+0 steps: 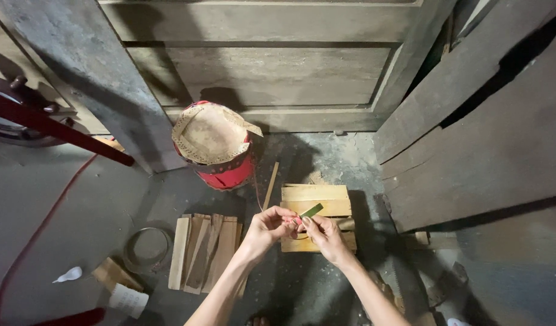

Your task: The person is wrapping a red string around a thin green flexible strip and tying knots to secure it, likely for instrument construction.

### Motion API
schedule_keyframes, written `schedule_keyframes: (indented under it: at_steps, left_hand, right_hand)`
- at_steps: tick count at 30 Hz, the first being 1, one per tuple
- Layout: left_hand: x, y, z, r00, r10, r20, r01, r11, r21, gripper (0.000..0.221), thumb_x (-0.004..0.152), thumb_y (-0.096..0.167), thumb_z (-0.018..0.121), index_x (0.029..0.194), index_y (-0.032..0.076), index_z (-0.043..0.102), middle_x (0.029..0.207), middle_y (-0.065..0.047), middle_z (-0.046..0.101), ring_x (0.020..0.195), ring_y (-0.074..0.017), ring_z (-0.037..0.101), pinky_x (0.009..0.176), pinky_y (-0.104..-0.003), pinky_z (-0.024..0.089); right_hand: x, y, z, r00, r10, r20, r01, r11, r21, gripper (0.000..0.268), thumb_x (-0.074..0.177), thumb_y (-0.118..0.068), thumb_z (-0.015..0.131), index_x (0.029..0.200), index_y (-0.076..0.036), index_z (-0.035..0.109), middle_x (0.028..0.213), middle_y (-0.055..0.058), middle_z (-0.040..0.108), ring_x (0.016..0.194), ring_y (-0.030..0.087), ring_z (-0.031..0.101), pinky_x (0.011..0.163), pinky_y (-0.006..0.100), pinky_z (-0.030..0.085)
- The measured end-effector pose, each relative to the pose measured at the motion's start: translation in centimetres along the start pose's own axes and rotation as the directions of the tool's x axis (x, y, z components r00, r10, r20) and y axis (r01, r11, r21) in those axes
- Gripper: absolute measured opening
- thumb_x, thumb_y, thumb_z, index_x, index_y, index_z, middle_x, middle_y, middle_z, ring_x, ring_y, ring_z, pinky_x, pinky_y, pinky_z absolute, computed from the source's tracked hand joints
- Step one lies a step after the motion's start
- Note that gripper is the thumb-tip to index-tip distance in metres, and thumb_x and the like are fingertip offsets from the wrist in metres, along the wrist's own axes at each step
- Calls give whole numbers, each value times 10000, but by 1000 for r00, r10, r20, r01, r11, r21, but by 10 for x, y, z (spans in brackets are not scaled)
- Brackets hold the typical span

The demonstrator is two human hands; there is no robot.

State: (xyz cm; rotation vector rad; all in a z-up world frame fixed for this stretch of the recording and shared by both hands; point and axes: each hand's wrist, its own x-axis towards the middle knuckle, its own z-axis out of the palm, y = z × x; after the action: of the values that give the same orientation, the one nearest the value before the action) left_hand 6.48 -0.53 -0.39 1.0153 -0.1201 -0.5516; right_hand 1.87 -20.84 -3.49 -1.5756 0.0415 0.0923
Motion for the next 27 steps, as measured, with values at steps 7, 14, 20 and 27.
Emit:
schedule_keyframes:
  at_steps: [7,14,20,27]
  left_hand:
    - [3,-10,0,1000,5,-29,-6,1000,-13,114,978,55,676,998,-56,679,873,-147,731,688,-185,677,675,-308,599]
    - [2,-11,15,986,50,-157,-42,998,54,111,1016,73,638,923,13,631,802,-76,679,637,-120,595,591,-254,508]
    - [8,-22,10,987,-17,-162,19,1000,13,113,1038,81,603,936,33,598,762,-70,655,607,-128,577,561,-256,446]
    - [6,-11,25,983,13,-183,8,993,114,110,1034,64,602,937,14,609,714,-65,620,601,-137,569,567,-263,478]
  right_hand:
    - [-5,6,5,1000,4,-31,-4,1000,23,272,1024,-140,591,866,-21,777,645,-38,503,549,70,410,483,229,329]
    - [-8,-2,16,971,201,-128,-176,968,180,252,1017,-172,625,887,-19,777,710,14,628,588,65,428,482,213,329]
    - [-14,9,17,958,232,-167,-193,956,221,302,1035,-222,607,846,-38,754,593,-45,473,475,40,345,419,212,261]
    - [-21,6,22,947,179,-269,-130,974,188,283,1034,-223,609,846,-65,751,629,-47,474,542,66,392,486,233,302]
